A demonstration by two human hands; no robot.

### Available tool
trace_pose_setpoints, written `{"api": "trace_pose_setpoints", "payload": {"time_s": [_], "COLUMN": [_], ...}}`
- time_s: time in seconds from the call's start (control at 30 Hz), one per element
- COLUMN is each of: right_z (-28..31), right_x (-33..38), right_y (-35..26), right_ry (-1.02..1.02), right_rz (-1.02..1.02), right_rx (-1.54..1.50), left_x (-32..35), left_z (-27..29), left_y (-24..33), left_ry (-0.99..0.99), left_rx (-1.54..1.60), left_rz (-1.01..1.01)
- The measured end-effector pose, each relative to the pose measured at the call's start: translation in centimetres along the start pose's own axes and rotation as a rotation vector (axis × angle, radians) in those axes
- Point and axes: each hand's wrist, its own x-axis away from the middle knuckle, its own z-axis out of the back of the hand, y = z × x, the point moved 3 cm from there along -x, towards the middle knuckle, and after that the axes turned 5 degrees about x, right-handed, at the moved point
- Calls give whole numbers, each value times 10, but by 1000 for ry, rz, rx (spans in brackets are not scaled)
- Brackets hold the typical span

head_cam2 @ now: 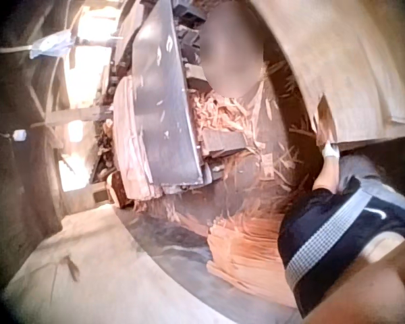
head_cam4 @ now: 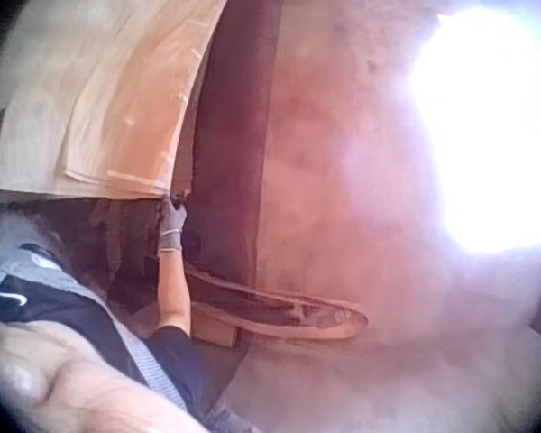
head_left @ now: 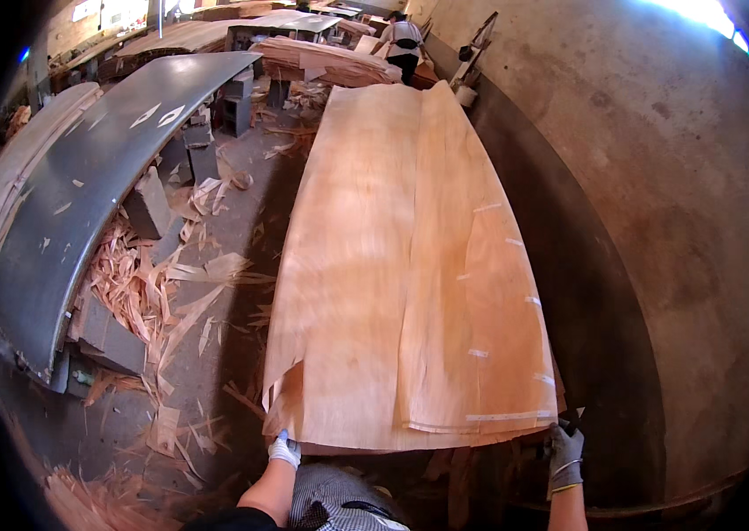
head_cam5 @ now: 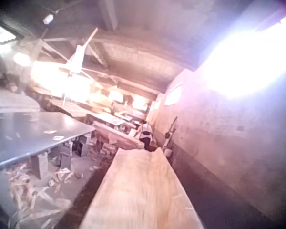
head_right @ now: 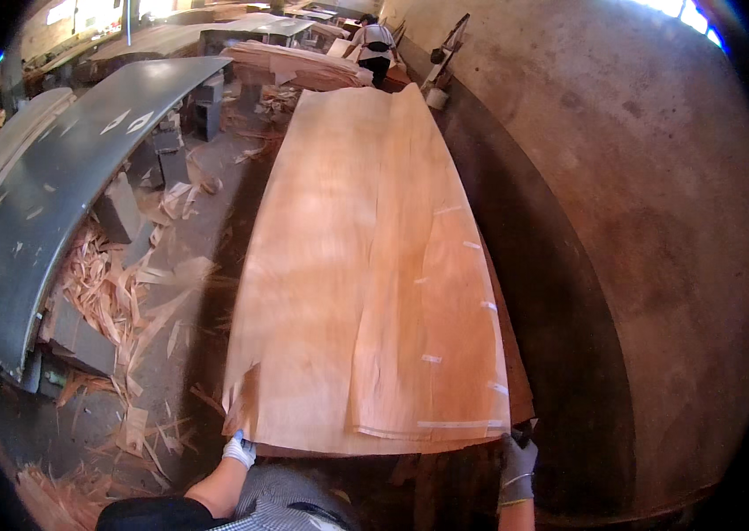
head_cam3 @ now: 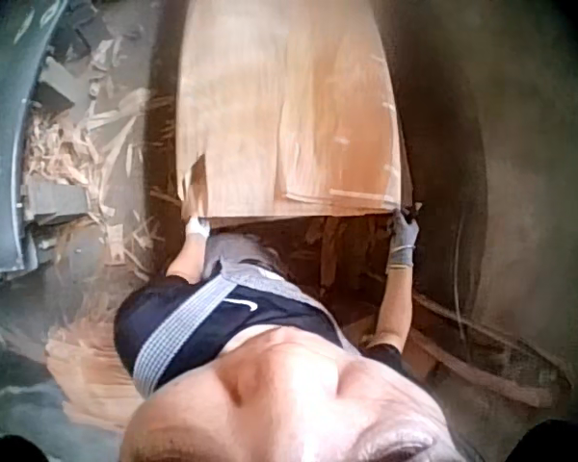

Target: The person trims thin wood veneer sheets using a utility knife, carefully removing excess strips and organizing the pieces on a workbench.

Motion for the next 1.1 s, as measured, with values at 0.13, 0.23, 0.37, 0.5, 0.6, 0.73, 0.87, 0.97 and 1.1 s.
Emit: {"api": "trace_pose_setpoints", "payload": {"time_s": [0.13, 0.23, 0.37, 0.5, 0.6, 0.73, 0.87, 0.97, 1.1], "right_z": [-3, -37, -67, -63, -77, -71, -77, -77, -83], "right_x": [-66, -88, -112, -180, -187, -192, -188, -185, -197], "right_y": [60, 88, 124, 245, 314, 340, 339, 316, 259], "right_ry": [0, -35, -92, -106, -163, -121, 31, 45, 39], "right_rz": [-83, -57, -115, -41, 31, -2, 125, 75, 75], "right_rx": [-31, -135, -141, 20, 129, 325, 195, 181, 167], "left_x": [9, 15, 48, 54, 48, 36, -7, -19, -21], "left_z": [-34, -53, -88, -98, -88, -80, -50, -47, -75], "left_y": [-34, -40, -60, -91, -65, -27, -10, -15, -26], "left_ry": [-74, -186, -216, -269, -387, -562, -429, -329, -273], "left_rx": [75, 104, 59, -138, -44, 197, -60, 62, 41], "left_rz": [76, -24, -204, -204, -104, 59, -252, -239, -251]}}
